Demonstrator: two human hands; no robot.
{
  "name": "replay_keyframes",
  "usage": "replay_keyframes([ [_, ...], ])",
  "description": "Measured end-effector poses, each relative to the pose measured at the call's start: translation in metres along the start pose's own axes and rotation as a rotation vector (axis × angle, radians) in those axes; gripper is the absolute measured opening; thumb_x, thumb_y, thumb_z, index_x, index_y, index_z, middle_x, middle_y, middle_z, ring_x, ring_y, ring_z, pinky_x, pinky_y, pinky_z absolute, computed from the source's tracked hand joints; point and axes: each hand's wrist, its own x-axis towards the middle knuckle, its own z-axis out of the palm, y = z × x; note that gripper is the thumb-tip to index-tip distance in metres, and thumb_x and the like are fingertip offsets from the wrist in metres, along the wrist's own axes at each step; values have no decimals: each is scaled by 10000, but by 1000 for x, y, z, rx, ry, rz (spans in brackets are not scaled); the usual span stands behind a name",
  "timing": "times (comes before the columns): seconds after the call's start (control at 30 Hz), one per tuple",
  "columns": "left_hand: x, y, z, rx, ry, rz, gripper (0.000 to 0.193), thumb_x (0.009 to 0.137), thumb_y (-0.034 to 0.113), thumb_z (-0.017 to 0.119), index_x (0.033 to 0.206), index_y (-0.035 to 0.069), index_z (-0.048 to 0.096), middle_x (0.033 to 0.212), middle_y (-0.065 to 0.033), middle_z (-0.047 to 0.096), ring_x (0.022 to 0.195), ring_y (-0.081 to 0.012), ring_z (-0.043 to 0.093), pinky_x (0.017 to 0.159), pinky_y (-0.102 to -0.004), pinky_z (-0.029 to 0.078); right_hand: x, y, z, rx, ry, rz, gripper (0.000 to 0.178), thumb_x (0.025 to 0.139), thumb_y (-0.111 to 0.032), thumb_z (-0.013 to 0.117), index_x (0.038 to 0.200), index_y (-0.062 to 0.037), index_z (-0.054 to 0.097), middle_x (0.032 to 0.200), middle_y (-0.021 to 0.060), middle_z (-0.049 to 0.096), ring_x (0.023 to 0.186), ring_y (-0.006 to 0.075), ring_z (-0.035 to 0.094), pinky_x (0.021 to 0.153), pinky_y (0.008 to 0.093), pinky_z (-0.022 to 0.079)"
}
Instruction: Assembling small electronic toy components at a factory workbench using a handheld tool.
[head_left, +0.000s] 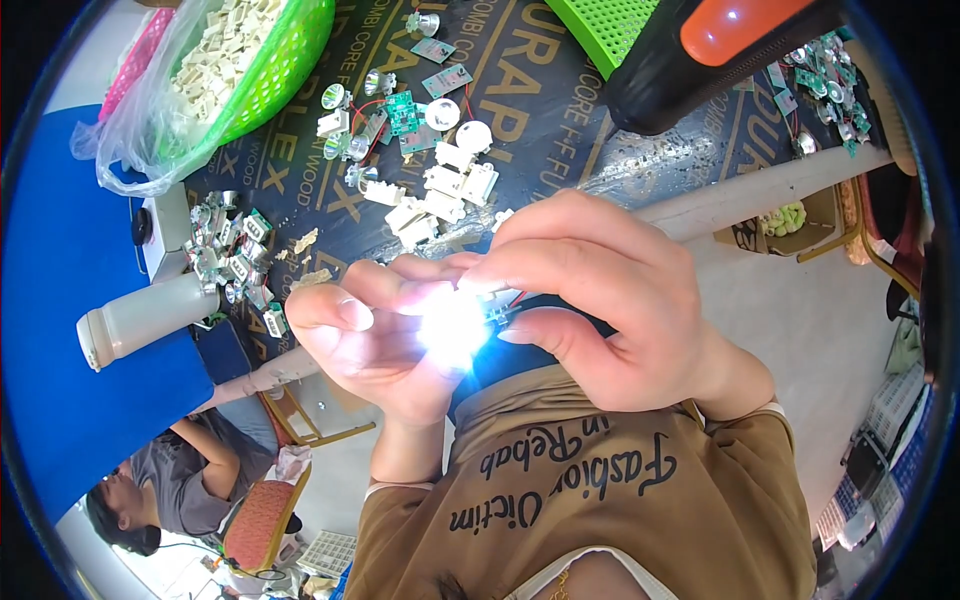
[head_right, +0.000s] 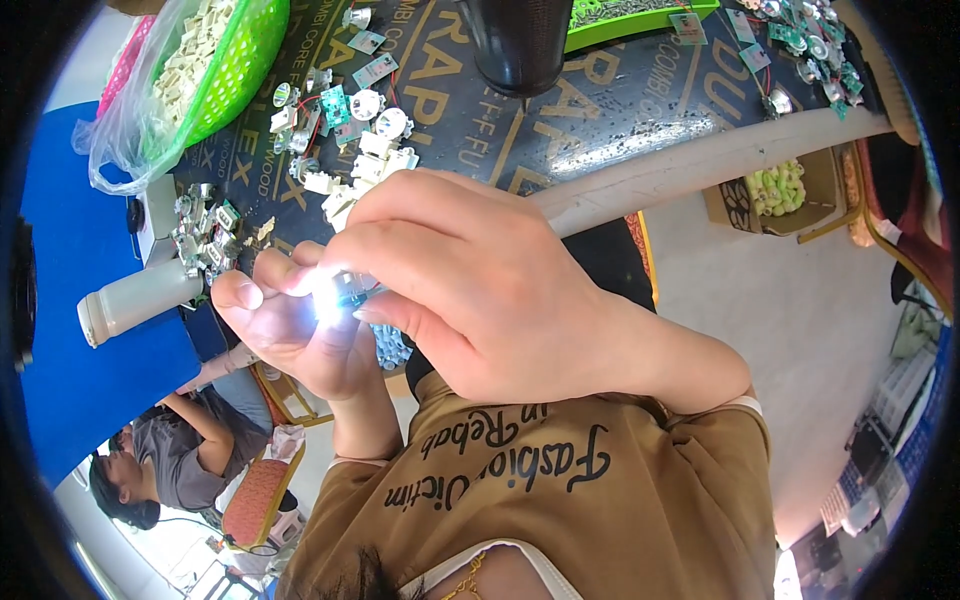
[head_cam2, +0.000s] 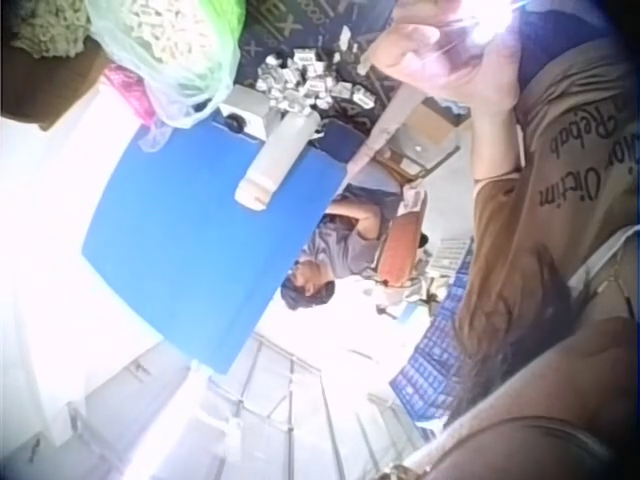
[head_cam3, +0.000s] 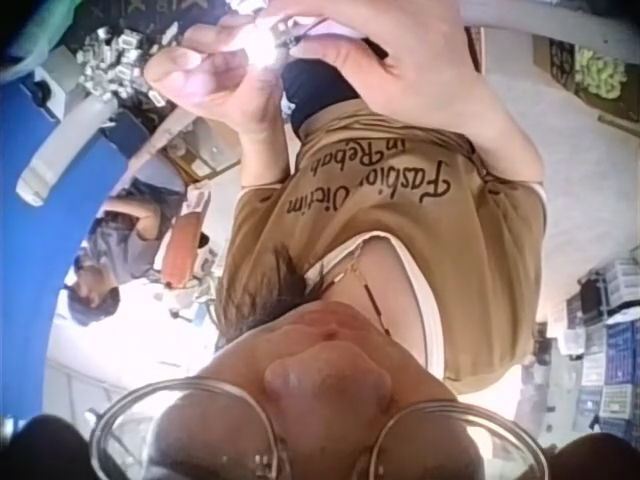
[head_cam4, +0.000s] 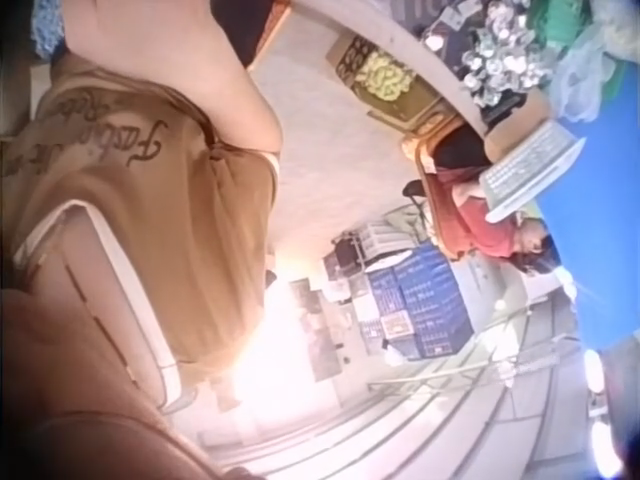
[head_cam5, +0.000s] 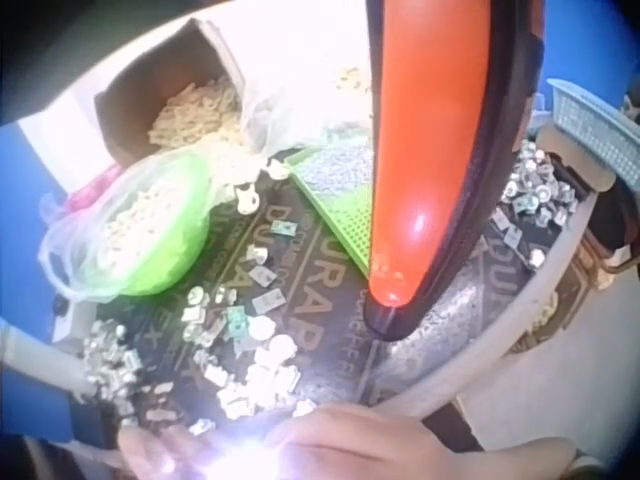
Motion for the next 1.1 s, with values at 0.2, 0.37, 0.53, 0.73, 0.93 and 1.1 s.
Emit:
replay_keyframes([
  [0.2,3,-1,-1,25,6,4,574,610,-122,639,1015,136,324,869,-68,480,789,-223,532,660,-301,447,3,1,-3,6,-27,17,292,620,4,661,907,5,606,855,111,566,712,217,556,609,275,460],
  [0.37,3,5,-1,-17,81,-50,545,606,-117,676,938,117,314,831,-93,500,812,-273,572,747,-441,490,12,-2,-3,-29,-97,42,308,623,30,631,922,-33,589,840,93,545,747,266,552,631,327,454],
  [0.53,6,5,0,42,-12,-182,360,697,-129,613,970,2,417,939,-120,505,875,-183,551,758,-305,490,8,-8,-2,17,-70,229,272,678,58,601,941,-8,583,882,111,554,742,235,570,630,300,472],
  [0.73,7,12,0,244,-60,-381,239,703,-125,610,927,-41,599,994,-84,495,847,-121,554,686,-208,519,-6,5,0,-247,-63,104,229,691,56,600,910,-8,581,862,103,525,725,238,551,612,298,458],
  [0.93,10,4,3,179,-53,-410,294,682,-138,617,961,-49,602,1050,-96,503,886,-156,571,739,-239,527,-8,14,1,-139,20,163,210,729,77,548,920,-6,576,862,104,532,749,210,565,625,282,464],
  [1.1,6,-8,1,742,-62,-99,315,664,-65,658,975,-34,613,877,-115,626,639,-122,604,558,-225,492,-6,22,3,280,35,436,167,808,71,468,944,29,555,836,80,509,647,116,563,598,226,466],
])
